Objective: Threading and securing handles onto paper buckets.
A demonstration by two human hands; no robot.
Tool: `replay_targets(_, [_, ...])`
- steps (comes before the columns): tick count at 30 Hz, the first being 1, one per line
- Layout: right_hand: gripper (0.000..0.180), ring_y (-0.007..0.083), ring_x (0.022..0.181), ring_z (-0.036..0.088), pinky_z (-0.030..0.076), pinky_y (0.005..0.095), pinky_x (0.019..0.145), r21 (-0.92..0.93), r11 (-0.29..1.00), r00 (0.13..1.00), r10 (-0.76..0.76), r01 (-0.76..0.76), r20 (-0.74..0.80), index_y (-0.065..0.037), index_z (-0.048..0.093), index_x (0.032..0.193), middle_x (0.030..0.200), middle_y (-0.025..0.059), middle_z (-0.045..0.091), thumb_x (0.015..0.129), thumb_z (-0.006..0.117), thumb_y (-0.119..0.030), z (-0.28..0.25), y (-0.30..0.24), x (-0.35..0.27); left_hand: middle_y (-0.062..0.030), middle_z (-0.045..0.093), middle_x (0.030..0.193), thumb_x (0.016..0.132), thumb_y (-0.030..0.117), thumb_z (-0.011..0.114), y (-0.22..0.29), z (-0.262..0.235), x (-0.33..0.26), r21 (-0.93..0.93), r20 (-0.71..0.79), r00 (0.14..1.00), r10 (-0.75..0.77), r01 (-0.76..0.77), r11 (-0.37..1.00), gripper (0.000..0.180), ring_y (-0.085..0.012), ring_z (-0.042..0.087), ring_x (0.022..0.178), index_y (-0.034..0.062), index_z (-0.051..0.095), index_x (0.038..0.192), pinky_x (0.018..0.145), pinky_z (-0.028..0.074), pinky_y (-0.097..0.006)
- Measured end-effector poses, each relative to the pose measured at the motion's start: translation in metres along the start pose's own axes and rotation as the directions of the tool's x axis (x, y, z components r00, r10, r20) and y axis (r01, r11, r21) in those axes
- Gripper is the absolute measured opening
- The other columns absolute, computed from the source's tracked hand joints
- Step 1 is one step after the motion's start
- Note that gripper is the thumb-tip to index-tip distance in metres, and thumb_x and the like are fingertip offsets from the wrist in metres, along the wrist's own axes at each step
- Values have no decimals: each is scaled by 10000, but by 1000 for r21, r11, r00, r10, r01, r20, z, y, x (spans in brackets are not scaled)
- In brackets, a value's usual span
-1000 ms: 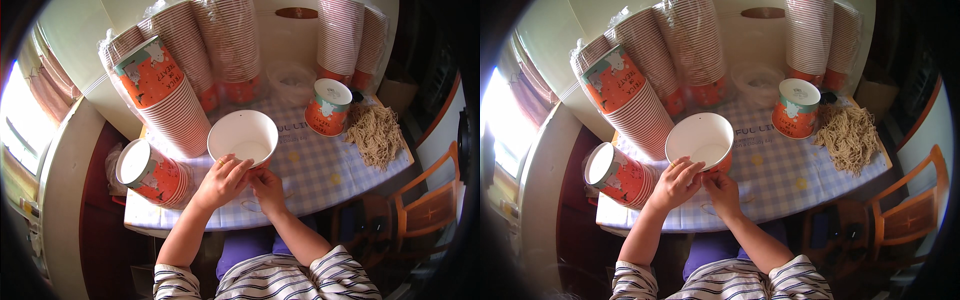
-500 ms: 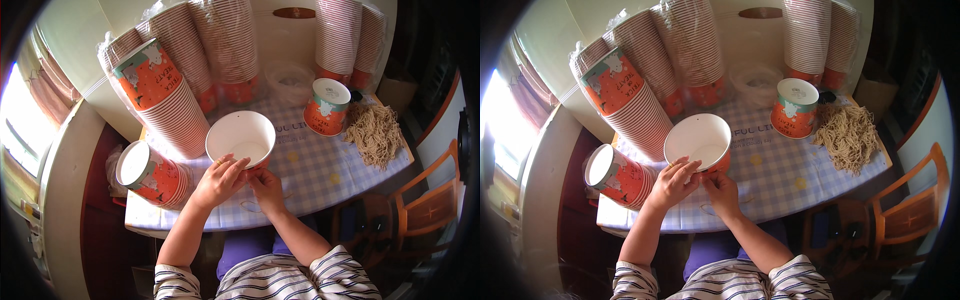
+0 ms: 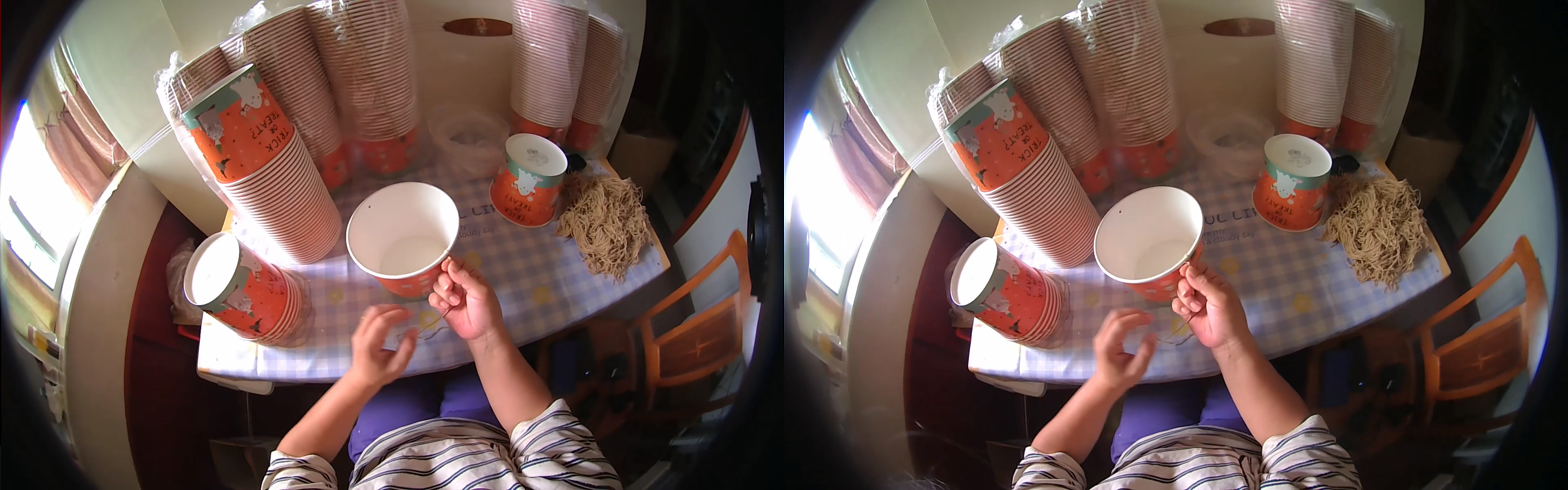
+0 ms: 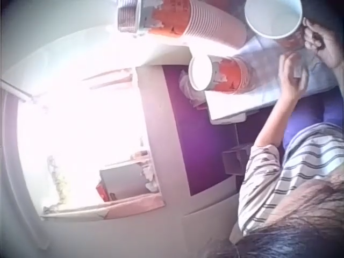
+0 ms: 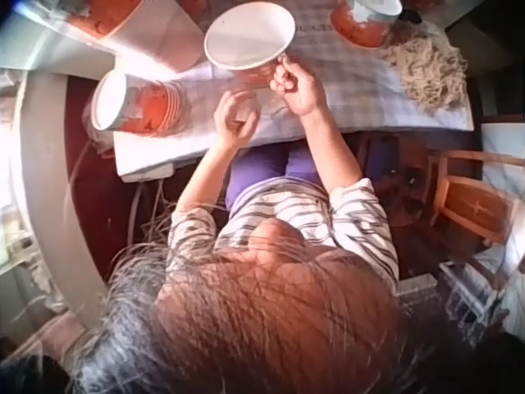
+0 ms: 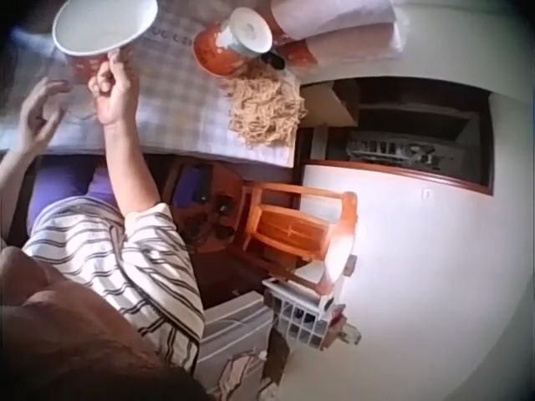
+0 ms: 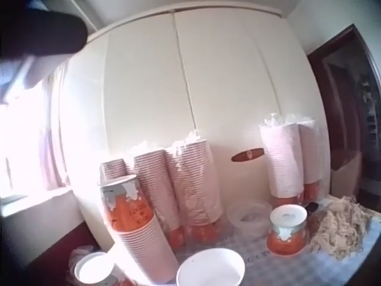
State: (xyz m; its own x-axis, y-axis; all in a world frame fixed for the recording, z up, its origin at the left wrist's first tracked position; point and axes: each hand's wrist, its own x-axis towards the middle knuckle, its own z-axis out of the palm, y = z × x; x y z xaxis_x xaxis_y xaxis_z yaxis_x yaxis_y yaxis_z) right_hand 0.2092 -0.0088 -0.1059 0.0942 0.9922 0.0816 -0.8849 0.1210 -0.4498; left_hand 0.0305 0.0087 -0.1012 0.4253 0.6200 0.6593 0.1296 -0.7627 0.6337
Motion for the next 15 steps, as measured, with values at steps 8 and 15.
replay_targets(8, [149,67,512,382,333,239,533,90,993,997,68,-70,27,-81,618,961,676,-21,526,960,540,-209,-17,-29,1,5,615,812,980,193,555,-1,29,-14,-354,589,673,-448,713,605,270,-62,525,738,7,595,1172,642,434,-205])
replay_targets(15, [97,53,460,364,325,230,482,-48,997,981,56,-67,-187,-75,636,914,652,-5,579,908,592,-162,-45,-75,12,82,413,624,971,283,568,-18,-58,-21,-304,523,595,-610,799,519,269,-27,337,552,43,689,976,485,265,-199])
